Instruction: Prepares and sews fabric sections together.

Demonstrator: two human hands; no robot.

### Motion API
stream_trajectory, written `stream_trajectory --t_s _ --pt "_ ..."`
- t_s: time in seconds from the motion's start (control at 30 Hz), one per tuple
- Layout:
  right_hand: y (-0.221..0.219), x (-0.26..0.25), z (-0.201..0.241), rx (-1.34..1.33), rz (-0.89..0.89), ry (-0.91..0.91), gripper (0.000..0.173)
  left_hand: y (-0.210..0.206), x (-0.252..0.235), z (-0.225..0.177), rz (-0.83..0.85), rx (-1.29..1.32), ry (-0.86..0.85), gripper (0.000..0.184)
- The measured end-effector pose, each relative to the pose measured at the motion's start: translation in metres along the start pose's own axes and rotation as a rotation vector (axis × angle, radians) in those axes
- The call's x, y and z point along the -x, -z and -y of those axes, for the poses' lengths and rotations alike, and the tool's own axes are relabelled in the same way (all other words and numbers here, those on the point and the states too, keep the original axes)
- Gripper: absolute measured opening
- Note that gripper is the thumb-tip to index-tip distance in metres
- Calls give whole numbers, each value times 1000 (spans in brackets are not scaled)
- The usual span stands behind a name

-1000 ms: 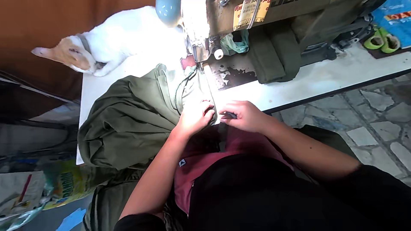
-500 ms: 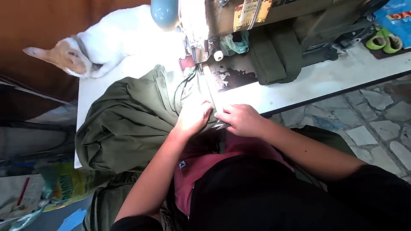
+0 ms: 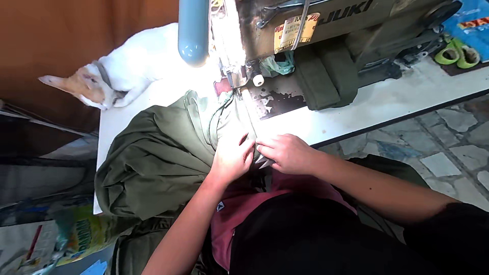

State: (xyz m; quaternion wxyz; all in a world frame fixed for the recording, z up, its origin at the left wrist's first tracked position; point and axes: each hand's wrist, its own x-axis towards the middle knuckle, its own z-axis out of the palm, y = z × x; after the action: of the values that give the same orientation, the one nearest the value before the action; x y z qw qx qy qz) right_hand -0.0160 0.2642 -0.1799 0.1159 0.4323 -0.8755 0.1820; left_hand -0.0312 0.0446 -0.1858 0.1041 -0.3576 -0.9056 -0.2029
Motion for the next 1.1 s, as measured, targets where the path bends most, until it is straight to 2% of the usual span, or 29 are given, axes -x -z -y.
stream_trajectory --t_s 0.2,0.53,0.6,0.7,0.77,0.83,0.93,1.1 --pt "1 -3 -1 7 25 16 18 1 -2 2 -18 -22 -34 31" --pt "4 -12 -10 -52 59 -56 21 1 -13 11 6 -33 -17 35" --pt "4 -15 -18 -97 31 -166 20 0 -18 15 11 -43 -16 36" --pt "10 -27 -39 -92 -31 -519 19 -3 -24 23 11 -61 -8 38" --pt "19 -40 -53 -38 -1 -756 27 -5 -28 27 1 -62 -1 38" --pt "23 -50 -62 19 24 -860 41 -4 -33 29 2 -62 14 37" --pt "22 -48 -64 20 -40 -794 62 -3 -38 32 13 -50 42 37" --pt "50 -5 -56 -3 -363 -518 39 -4 -48 41 -38 -65 15 36"
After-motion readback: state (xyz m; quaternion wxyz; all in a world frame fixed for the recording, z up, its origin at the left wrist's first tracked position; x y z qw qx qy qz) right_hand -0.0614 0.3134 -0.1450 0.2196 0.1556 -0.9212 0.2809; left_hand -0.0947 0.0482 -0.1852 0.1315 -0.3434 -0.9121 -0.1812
